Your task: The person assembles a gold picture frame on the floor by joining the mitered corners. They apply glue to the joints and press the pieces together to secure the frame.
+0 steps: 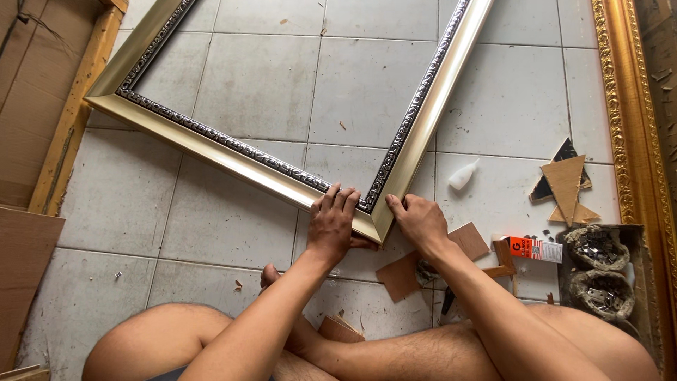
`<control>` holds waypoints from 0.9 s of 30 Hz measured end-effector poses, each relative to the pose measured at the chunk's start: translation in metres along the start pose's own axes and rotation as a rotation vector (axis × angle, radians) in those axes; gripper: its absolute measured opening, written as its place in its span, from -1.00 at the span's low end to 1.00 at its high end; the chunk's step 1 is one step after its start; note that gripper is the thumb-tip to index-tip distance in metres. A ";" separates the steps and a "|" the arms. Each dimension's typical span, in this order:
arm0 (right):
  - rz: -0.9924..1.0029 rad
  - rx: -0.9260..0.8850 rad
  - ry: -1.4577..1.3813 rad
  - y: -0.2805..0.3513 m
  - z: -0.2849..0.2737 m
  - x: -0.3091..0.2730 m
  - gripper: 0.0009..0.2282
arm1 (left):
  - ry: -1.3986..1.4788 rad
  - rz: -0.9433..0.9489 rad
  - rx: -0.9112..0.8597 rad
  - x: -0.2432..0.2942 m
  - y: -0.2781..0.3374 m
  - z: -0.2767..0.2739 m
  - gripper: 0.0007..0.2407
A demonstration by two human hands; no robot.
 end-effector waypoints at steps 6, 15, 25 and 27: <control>0.007 0.015 0.020 -0.009 0.014 0.012 -0.44 | -0.031 0.013 0.061 0.004 0.001 -0.006 -0.06; 0.050 0.015 -0.021 -0.012 0.023 0.023 -0.46 | -0.073 0.021 0.074 0.003 0.001 -0.005 -0.06; 0.076 0.029 -0.019 -0.014 0.021 0.022 -0.42 | -0.055 0.000 0.060 0.005 -0.001 -0.008 -0.08; 0.080 0.025 -0.019 -0.014 0.021 0.023 -0.41 | -0.061 0.003 0.070 0.004 -0.001 -0.007 -0.07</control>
Point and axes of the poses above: each hand's wrist, its own y-axis away from the middle knuckle, its own z-axis out of the palm, x = y × z, the point moved 6 cm from there along -y, towards the middle knuckle, and after that the axes turned 12 degrees about y, right-handed, at the moved point
